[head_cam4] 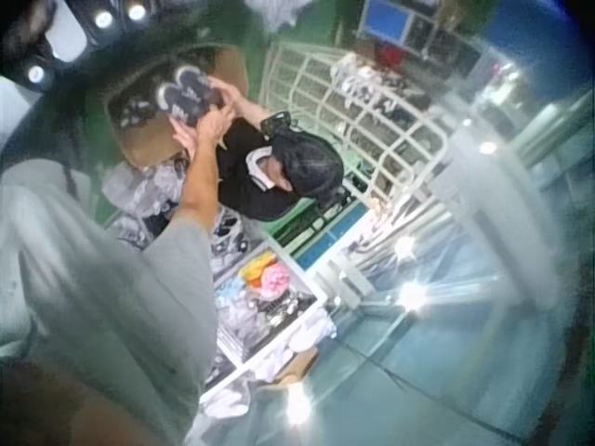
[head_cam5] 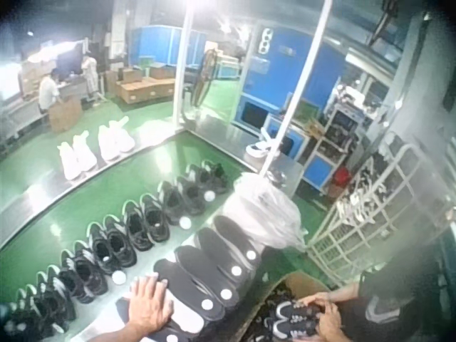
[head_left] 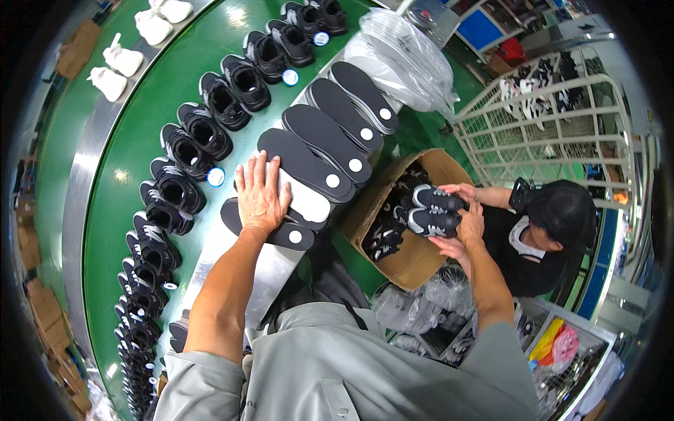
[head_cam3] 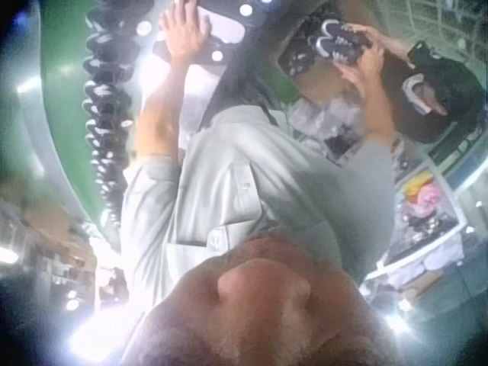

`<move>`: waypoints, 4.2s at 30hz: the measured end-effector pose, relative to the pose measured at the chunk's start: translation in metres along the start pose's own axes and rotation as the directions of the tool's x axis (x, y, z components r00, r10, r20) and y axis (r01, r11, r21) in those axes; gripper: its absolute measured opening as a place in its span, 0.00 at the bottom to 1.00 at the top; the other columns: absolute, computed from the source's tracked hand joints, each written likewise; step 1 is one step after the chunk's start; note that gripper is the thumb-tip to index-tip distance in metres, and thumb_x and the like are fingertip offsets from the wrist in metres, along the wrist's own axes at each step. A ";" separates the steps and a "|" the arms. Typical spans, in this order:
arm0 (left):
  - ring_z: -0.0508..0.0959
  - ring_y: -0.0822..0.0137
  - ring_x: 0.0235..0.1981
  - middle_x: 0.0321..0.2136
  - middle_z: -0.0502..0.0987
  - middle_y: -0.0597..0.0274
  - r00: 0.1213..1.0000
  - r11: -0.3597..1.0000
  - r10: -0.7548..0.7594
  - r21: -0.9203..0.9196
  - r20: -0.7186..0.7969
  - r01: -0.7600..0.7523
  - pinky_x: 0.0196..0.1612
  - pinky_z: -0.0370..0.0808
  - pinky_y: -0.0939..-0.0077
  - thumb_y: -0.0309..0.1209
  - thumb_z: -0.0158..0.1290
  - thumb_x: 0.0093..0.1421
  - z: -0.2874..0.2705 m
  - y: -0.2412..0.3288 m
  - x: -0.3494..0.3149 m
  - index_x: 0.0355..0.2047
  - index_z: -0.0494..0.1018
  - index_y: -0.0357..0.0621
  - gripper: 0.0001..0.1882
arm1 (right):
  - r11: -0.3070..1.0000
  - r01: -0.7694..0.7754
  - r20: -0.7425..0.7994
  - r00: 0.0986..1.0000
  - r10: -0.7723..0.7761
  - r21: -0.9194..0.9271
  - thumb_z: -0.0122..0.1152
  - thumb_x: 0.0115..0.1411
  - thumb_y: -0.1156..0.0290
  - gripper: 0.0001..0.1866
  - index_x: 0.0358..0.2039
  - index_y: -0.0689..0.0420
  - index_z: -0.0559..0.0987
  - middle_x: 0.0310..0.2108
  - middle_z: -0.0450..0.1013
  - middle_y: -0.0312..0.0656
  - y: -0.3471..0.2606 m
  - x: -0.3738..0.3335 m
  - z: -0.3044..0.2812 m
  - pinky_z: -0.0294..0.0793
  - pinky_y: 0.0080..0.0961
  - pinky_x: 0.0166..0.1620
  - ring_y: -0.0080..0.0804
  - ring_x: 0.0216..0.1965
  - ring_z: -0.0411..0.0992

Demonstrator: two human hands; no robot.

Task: The person picks up shoes from a box one at a time, inserts an insole into each shoe by hand, and places the finished shoes back onto a conveyor belt.

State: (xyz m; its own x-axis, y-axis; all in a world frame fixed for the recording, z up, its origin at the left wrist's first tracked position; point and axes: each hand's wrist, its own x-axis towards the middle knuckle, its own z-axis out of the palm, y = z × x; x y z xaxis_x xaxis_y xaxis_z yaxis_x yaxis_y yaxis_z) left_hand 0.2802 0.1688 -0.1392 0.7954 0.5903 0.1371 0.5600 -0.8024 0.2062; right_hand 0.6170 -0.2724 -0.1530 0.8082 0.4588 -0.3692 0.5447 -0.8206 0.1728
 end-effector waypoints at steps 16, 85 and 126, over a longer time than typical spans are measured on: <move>0.57 0.47 0.69 0.68 0.59 0.51 0.998 0.998 -0.045 -0.030 0.053 0.047 0.72 0.46 0.44 0.48 0.49 0.62 0.005 0.001 0.005 0.65 0.64 0.51 0.32 | 0.870 0.343 -0.549 0.829 -0.104 0.355 0.55 0.45 0.81 0.28 0.52 0.66 0.74 0.45 0.76 0.53 -0.154 -0.013 -0.179 0.69 0.39 0.56 0.52 0.50 0.73; 0.58 0.48 0.69 0.67 0.60 0.51 0.988 0.993 -0.047 -0.103 0.145 0.063 0.71 0.47 0.41 0.48 0.51 0.61 0.011 0.010 0.035 0.64 0.66 0.51 0.32 | 0.689 0.567 -0.402 0.818 -0.410 0.451 0.63 0.51 0.59 0.18 0.33 0.62 0.82 0.31 0.78 0.60 -0.317 0.218 -0.353 0.76 0.46 0.42 0.56 0.38 0.78; 0.60 0.48 0.68 0.65 0.63 0.50 0.991 0.990 -0.060 -0.124 0.119 0.074 0.70 0.49 0.41 0.48 0.56 0.55 0.023 0.017 0.048 0.60 0.70 0.51 0.33 | 0.142 0.849 -0.805 0.527 -0.273 0.508 0.58 0.60 0.73 0.08 0.37 0.63 0.78 0.36 0.76 0.53 -0.464 0.246 -0.285 0.73 0.45 0.46 0.52 0.39 0.74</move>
State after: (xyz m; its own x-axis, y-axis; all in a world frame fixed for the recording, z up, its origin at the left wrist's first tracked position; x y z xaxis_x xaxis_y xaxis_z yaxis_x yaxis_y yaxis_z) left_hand 0.3334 0.1818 -0.1512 0.7825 0.6226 0.0083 0.5847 -0.7394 0.3339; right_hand 0.6268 0.3178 -0.0639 0.4576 0.7399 0.4931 0.6501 0.1000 -0.7533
